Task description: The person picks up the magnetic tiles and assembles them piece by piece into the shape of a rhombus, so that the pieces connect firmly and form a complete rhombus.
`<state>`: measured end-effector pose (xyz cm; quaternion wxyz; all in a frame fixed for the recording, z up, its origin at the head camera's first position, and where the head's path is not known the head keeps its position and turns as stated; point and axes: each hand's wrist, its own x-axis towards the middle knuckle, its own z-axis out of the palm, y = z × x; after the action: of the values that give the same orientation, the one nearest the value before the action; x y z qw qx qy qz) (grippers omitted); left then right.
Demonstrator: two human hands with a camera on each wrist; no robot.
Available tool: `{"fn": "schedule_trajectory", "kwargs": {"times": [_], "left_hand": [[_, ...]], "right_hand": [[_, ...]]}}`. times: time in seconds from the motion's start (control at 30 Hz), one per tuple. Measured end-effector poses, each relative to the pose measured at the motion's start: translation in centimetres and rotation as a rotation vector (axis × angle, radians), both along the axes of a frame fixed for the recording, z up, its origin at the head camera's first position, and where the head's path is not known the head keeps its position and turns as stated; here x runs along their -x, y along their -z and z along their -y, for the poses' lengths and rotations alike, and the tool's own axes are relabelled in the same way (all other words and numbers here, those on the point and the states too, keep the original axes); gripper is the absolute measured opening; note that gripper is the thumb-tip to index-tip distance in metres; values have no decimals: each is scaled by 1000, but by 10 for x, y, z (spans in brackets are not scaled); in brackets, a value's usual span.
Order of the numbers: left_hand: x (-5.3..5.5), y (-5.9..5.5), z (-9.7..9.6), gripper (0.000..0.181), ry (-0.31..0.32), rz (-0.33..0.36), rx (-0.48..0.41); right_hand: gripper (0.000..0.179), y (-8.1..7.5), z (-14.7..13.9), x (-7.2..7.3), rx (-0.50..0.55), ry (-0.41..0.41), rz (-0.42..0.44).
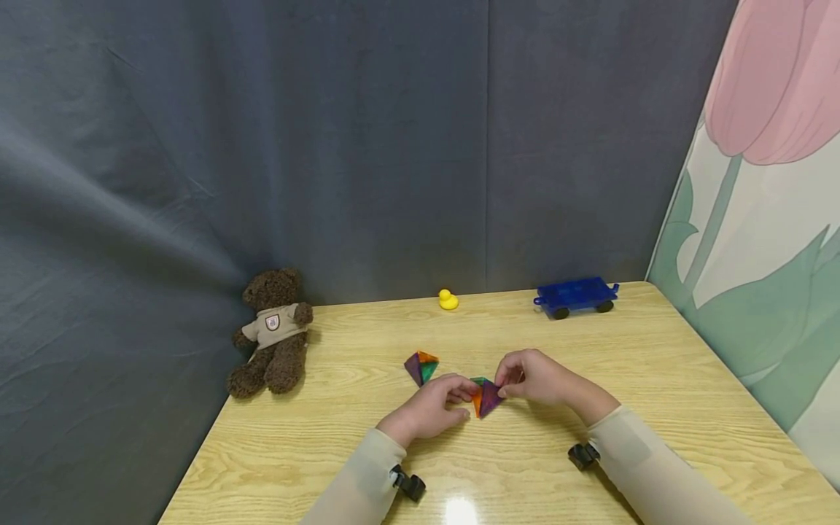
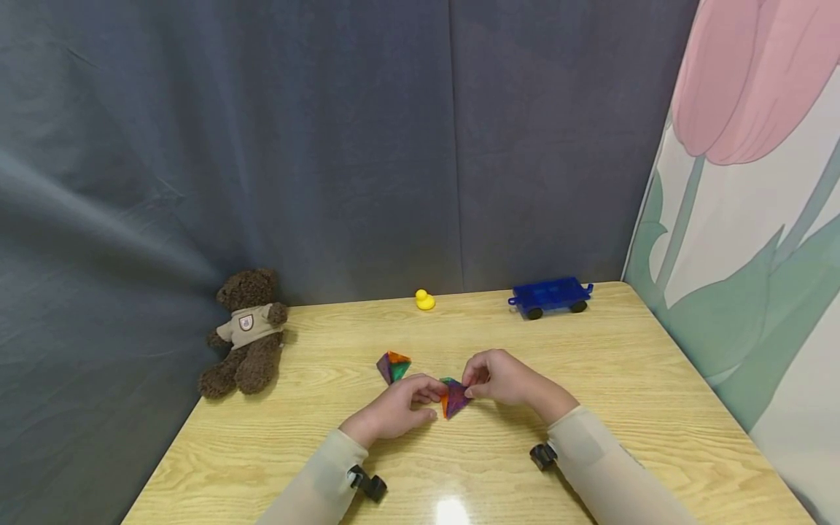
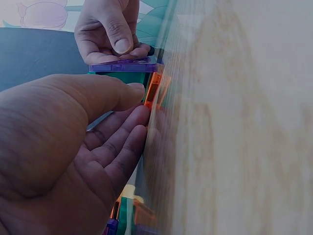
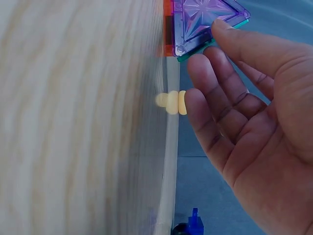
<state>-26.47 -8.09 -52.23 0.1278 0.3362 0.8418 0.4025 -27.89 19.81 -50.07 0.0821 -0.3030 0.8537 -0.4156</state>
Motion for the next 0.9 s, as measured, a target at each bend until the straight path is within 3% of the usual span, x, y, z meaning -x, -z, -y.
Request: {"fn": "schedule_trajectory", "kwargs": {"times": [0.9], "left_hand": [[-1,0,1,31,-5,21,-9]], "right_hand": [[9,4,-1,2,4,45,53]]}}
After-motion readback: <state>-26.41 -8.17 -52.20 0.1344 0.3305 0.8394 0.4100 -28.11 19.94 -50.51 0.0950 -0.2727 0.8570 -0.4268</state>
